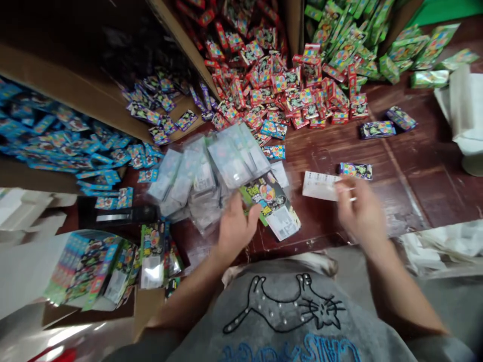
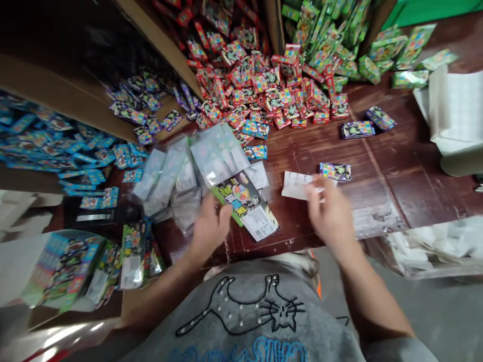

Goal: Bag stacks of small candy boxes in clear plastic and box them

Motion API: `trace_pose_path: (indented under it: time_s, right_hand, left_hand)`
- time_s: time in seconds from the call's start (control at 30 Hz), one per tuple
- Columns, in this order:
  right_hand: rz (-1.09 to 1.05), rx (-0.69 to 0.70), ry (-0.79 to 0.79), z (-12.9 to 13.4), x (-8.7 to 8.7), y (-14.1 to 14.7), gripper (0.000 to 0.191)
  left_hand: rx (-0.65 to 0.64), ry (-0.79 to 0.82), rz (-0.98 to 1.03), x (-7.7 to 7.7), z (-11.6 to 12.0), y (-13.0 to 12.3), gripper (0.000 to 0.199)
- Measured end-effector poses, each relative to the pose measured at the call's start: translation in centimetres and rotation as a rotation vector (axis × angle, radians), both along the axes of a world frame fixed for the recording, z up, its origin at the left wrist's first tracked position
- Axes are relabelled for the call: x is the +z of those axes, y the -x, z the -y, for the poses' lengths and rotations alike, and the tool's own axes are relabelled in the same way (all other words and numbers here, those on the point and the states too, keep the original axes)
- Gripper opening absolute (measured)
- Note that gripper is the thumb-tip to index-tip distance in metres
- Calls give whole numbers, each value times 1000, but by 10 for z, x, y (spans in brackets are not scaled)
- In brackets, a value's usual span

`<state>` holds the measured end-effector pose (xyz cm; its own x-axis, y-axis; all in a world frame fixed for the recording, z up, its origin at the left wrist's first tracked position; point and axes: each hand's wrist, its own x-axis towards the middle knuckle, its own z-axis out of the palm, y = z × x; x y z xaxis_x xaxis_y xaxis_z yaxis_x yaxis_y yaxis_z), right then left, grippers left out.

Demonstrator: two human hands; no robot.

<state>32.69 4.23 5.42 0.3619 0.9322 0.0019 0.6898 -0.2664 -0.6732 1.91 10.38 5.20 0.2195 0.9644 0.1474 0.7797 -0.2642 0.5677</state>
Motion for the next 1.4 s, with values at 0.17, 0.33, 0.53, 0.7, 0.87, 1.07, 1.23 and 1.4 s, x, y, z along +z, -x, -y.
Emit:
trace_pose_path:
  time_s: [0.17, 0.33, 0.53, 0.7, 0.87, 1.07, 1.23, 1.4]
  right_hand:
    - [505, 259, 102, -18, -12, -118, 66]
    - [503, 537, 79, -48, -32, -138, 62]
    - [522, 292, 30, 7, -10, -156, 61]
    - [408, 480, 50, 67, 6, -169, 60]
    - [463, 379, 101, 51, -23, -181, 63]
    - [449, 146, 74, -28, -50, -199, 68]
    - [418, 152, 21, -64, -25, -207, 65]
    - [508, 512, -111, -76, 3, -219, 57]
  left_hand:
    - [-158, -318, -203, 36, -115, -47, 35]
    - [-444, -75, -531, 26, -212, -119, 31]
    - [-339, -90, -443, 47, -204, -125, 50]
    - [-586, 149, 116, 59, -92, -133, 51]
    - [-864, 417, 226, 12, 25, -159, 34]
    - [-1131, 23, 99, -23, 65, -172, 34]
    - [-1221, 51, -56, -28, 65, -213, 35]
    - [-1028, 239, 260, 16, 6, -234, 37]
